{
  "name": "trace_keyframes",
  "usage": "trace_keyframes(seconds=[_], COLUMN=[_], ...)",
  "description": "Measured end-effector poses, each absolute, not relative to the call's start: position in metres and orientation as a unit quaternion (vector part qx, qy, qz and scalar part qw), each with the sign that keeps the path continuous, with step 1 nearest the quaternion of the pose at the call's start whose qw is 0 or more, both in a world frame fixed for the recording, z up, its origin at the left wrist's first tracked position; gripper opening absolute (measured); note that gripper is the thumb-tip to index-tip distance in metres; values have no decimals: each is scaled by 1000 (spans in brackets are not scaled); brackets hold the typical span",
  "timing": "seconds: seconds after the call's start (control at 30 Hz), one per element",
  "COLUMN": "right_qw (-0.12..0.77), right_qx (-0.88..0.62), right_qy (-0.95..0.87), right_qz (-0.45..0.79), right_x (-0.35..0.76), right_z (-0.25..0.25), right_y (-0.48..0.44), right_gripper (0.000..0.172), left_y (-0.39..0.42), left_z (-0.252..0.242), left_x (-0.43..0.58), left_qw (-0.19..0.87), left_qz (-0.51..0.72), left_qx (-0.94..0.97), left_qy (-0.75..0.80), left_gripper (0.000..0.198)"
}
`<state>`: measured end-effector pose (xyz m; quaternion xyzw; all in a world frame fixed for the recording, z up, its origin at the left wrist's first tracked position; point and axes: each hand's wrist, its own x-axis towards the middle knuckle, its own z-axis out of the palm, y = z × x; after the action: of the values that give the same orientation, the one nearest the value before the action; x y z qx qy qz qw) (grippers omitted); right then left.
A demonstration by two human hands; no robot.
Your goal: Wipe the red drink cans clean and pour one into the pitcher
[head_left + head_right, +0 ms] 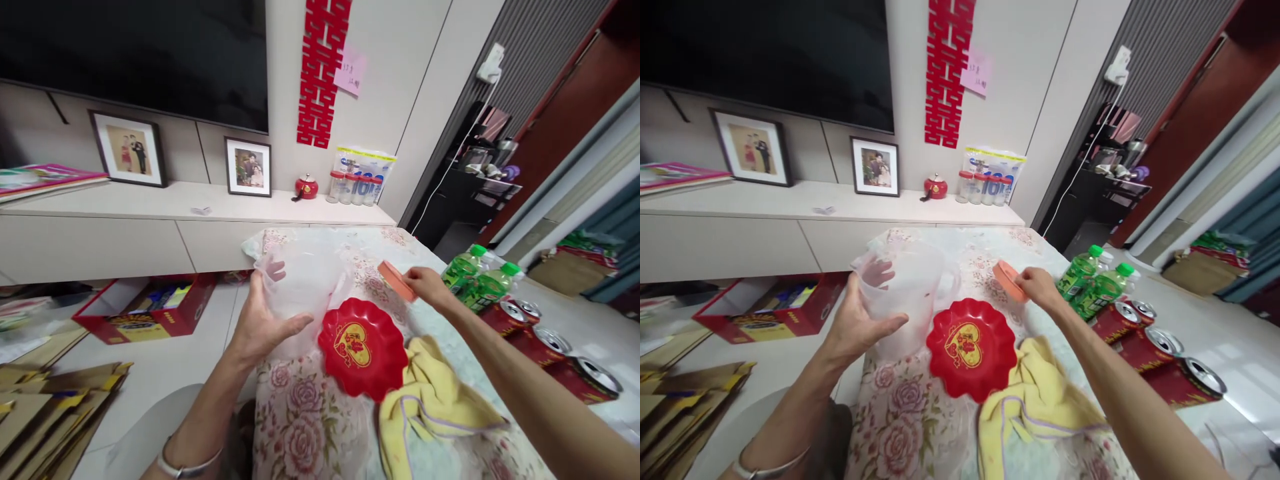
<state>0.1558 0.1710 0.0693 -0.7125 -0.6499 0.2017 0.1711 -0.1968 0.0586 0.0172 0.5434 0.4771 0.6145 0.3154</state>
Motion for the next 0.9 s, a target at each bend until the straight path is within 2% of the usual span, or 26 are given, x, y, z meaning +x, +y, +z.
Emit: trace_keyframes(seconds=[0.1, 0.27, 0.37, 0.5, 0.57, 0.73, 0.9], right_qw=[120, 104, 114, 149, 170, 191, 174], right_qx=[-748, -744, -722, -687, -670, -651, -638], right_qy=[-633, -650, -673, -702, -712, -726, -744], right_qz=[158, 116, 115, 118, 121, 112, 93], right_x=[170, 169, 176, 204, 220, 245, 229], right_z=[35, 3, 5, 19, 23, 15, 11], right_y=[167, 164, 158, 120, 89, 33, 65], right_gripper=[38, 39, 37, 24, 25, 27, 18], left_y=[59, 59, 58, 51, 43, 1, -41], left_z=[18, 21, 24, 32, 39, 61, 51], left_x=[-201, -210, -217, -229, -235, -233, -213], left_qw=[307, 314, 323, 347, 359, 336, 315], left_qz=[615, 633, 648, 668, 678, 702, 695], left_qx=[547, 522, 502, 470, 456, 463, 482], left_qy=[479, 478, 473, 461, 451, 424, 430], left_gripper=[113, 113, 120, 132, 136, 127, 123])
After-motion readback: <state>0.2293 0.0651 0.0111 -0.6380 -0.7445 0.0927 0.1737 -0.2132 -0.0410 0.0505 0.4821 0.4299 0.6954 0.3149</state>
